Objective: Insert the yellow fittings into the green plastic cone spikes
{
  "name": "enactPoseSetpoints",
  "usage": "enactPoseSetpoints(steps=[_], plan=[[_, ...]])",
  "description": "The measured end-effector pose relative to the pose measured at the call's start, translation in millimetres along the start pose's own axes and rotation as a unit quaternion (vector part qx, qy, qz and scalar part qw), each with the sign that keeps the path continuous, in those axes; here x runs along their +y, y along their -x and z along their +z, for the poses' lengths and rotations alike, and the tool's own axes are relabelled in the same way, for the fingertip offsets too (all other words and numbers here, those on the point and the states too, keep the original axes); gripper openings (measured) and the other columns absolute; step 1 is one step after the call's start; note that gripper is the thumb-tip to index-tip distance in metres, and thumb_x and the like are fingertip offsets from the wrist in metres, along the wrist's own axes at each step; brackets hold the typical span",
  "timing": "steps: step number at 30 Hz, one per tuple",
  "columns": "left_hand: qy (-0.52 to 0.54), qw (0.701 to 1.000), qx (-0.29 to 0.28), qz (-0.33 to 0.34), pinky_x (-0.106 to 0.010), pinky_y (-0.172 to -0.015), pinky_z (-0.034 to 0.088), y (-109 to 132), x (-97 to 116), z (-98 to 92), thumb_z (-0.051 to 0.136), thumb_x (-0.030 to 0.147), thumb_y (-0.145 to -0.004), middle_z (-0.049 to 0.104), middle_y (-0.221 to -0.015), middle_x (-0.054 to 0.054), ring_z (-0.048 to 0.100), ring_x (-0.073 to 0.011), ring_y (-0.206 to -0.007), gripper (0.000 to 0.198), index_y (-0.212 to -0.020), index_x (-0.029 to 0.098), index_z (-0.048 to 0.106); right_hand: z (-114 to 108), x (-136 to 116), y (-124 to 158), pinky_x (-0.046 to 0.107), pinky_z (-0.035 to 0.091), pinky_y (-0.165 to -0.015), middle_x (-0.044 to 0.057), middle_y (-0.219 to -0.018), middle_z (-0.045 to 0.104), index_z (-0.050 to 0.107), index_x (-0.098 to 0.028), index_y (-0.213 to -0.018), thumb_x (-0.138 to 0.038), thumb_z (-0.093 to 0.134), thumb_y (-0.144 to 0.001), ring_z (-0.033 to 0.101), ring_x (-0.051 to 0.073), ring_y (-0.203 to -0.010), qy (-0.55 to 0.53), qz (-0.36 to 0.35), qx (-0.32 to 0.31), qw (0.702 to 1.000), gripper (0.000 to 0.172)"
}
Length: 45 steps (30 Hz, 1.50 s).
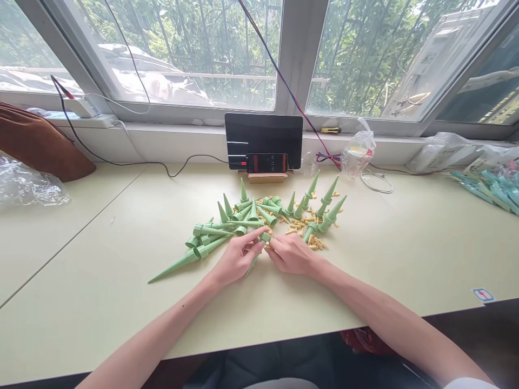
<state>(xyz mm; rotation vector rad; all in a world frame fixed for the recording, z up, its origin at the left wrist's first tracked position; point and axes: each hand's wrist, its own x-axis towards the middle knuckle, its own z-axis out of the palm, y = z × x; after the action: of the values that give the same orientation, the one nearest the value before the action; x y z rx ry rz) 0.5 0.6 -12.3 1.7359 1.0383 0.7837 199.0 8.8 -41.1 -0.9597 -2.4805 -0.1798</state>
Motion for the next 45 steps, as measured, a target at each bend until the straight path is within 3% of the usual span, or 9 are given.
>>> enactPoseSetpoints(steps=[9, 15, 27, 38, 45], plan=[[0.008, 1.0, 0.019, 0.009, -0.024, -0.058, 0.044, -1.8, 0.4, -1.3, 0.054, 0.04, -0.094, 0.055, -0.072, 0.0, 0.049, -0.0136, -0.065, 0.044, -0.13, 0.017, 0.059, -1.7, 0.0, -2.2, 0.027, 0.022, -0.052, 0.0, -0.064, 0.051, 0.048, -0.018, -0.071, -0.025, 0.046, -0.097, 0.04, 0.011, -0.053, -0.059, 0.048, -0.019, 0.997, 0.027], [0.062, 0.997, 0.019, -0.04, -0.022, -0.043, 0.038, -3.1, 1.5, -2.4, 0.055, 0.045, -0.093, 0.058, -0.069, 0.001, 0.044, -0.0087, -0.045, 0.047, -0.132, 0.019, 0.055, -2.9, 0.5, -4.9, 0.026, 0.024, -0.053, 0.0, -0.066, 0.053, 0.051, -0.018, -0.072, -0.032, 0.05, -0.099, 0.042, 0.011, -0.056, -0.086, 0.075, -0.007, 0.993, 0.03], [0.173, 0.98, 0.048, -0.084, -0.022, -0.044, 0.039, -4.0, 3.2, -2.0, 0.064, 0.05, -0.087, 0.064, -0.07, -0.001, 0.048, -0.01, -0.047, 0.05, -0.124, 0.018, 0.056, 1.1, 2.2, -4.6, 0.024, 0.031, -0.057, 0.002, -0.076, 0.057, 0.053, -0.018, -0.086, -0.031, 0.041, -0.104, 0.048, 0.012, -0.063, -0.14, 0.096, 0.032, 0.985, 0.024], [0.146, 0.987, 0.038, -0.063, -0.021, -0.044, 0.039, -2.2, 2.4, 0.9, 0.061, 0.048, -0.09, 0.061, -0.072, 0.001, 0.044, -0.0087, -0.047, 0.049, -0.13, 0.021, 0.052, -1.0, 1.1, -5.0, 0.025, 0.029, -0.056, 0.001, -0.074, 0.053, 0.047, -0.019, -0.081, -0.027, 0.035, -0.104, 0.043, 0.013, -0.061, -0.143, 0.085, 0.032, 0.985, 0.027], [0.097, 0.994, 0.031, -0.031, -0.022, -0.049, 0.042, -1.5, 2.5, -1.4, 0.058, 0.045, -0.092, 0.062, -0.076, 0.0, 0.045, -0.0089, -0.051, 0.045, -0.129, 0.02, 0.053, -1.8, -3.3, -6.1, 0.025, 0.034, -0.056, -0.002, -0.066, 0.048, 0.044, -0.02, -0.075, -0.027, 0.039, -0.102, 0.041, 0.012, -0.057, -0.264, 0.13, 0.032, 0.955, 0.028]])
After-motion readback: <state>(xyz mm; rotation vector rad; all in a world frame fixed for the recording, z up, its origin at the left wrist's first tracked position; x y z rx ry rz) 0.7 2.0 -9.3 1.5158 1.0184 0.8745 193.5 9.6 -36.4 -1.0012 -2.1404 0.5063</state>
